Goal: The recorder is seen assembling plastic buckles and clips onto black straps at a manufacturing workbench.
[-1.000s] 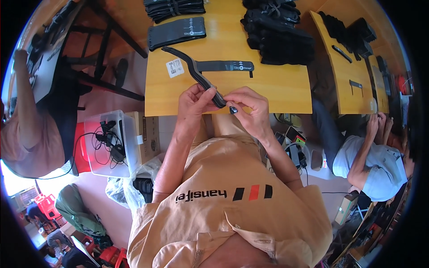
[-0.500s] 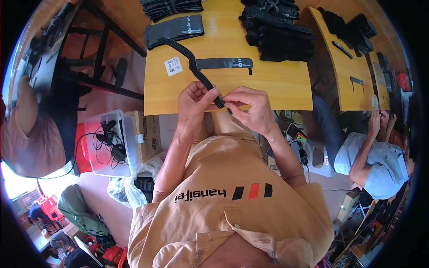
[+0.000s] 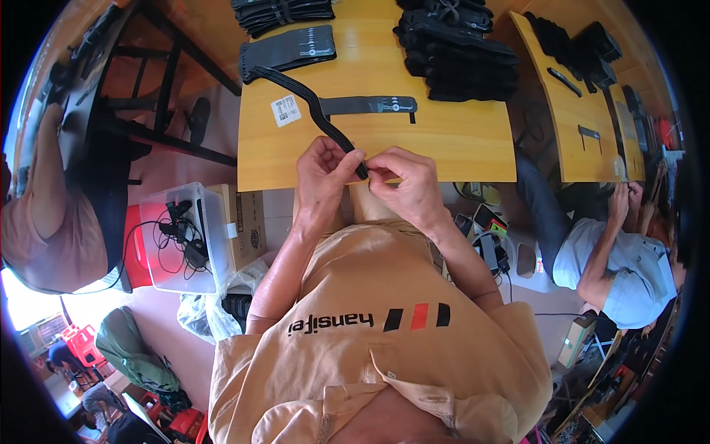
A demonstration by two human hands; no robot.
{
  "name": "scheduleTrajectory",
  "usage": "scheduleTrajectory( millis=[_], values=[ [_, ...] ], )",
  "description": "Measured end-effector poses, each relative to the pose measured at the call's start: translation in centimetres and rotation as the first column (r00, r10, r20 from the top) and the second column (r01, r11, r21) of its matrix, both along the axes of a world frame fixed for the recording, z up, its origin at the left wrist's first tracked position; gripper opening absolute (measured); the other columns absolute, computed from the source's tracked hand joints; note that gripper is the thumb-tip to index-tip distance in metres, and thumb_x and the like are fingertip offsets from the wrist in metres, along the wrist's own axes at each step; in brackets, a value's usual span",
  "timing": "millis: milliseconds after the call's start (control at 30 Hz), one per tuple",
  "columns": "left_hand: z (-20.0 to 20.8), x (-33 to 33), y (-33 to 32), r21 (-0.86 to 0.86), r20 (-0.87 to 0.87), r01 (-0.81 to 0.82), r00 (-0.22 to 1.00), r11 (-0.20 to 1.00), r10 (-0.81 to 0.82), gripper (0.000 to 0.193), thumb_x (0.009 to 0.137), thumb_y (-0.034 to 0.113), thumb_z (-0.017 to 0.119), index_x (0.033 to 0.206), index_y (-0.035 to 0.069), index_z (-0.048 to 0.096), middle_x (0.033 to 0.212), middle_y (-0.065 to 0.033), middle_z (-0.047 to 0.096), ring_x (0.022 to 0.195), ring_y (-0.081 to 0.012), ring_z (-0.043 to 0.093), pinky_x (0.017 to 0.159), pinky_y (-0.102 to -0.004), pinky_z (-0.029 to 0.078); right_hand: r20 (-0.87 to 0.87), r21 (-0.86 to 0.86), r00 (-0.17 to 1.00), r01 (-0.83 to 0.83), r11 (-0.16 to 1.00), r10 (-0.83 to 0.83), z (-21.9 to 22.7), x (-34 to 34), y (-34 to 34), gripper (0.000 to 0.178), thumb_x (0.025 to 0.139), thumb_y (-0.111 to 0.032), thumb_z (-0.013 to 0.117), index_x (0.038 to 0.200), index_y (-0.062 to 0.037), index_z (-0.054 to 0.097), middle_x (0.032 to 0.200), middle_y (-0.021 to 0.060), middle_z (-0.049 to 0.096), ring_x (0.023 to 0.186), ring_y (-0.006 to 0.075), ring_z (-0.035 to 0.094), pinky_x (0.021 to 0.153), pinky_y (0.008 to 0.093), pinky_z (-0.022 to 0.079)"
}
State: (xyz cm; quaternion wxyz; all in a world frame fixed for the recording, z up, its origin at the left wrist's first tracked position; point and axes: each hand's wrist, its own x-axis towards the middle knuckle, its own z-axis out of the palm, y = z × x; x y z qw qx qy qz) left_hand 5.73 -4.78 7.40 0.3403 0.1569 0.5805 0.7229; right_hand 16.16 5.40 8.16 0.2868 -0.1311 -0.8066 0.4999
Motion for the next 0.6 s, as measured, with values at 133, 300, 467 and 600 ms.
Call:
scheduleTrajectory(
  millis=[133,300,467,600],
  values=[
    [-0.3,0.5,-0.2,-0.022,0.01,0.016,1.0,1.0,-0.016,0.02,0.08,0.009,0.067,0.087,0.001,0.051,0.075,-0.0042,0.059,0.066,-0.0081,0.058,0.057,-0.0211,0.051,0.119,0.058,0.991,0.06,0.997,-0.066,-0.1,-0.2,0.7,0.008,0.072,0.006,0.062,0.08,0.0045,0.062,0.074,0.0115,0.061,0.064,0.0201,0.064,0.058,0.0255,0.052],
    [0.6,0.5,0.1,0.053,0.08,-0.045,0.996,0.998,0.041,0.019,0.081,0.01,0.067,0.088,0.001,0.051,0.077,-0.0041,0.059,0.068,-0.0086,0.059,0.059,-0.0219,0.053,0.048,-0.24,0.995,-0.072,0.968,0.086,0.5,0.0,1.7,0.01,0.076,0.007,0.059,0.084,0.0038,0.064,0.077,0.0109,0.064,0.069,0.0162,0.064,0.061,0.0243,0.052],
    [0.6,-0.1,-0.1,0.037,0.081,-0.013,0.997,0.999,0.01,0.02,0.081,0.011,0.067,0.087,0.001,0.051,0.077,-0.005,0.059,0.068,-0.0093,0.06,0.058,-0.0222,0.054,0.058,-0.303,0.982,-0.155,0.94,0.181,1.1,0.5,2.1,0.013,0.077,0.007,0.06,0.087,0.003,0.066,0.08,0.0099,0.065,0.072,0.0146,0.064,0.064,0.0232,0.052],
    [0.6,0.1,0.0,0.024,0.066,-0.009,0.998,1.0,0.008,0.02,0.081,0.01,0.067,0.087,0.0,0.051,0.077,-0.0061,0.059,0.066,-0.0095,0.06,0.057,-0.0219,0.054,0.09,-0.239,0.98,-0.152,0.959,0.178,1.2,0.4,1.9,0.012,0.076,0.006,0.061,0.087,0.003,0.066,0.08,0.0103,0.065,0.072,0.0159,0.065,0.065,0.0241,0.052]
  ],
)
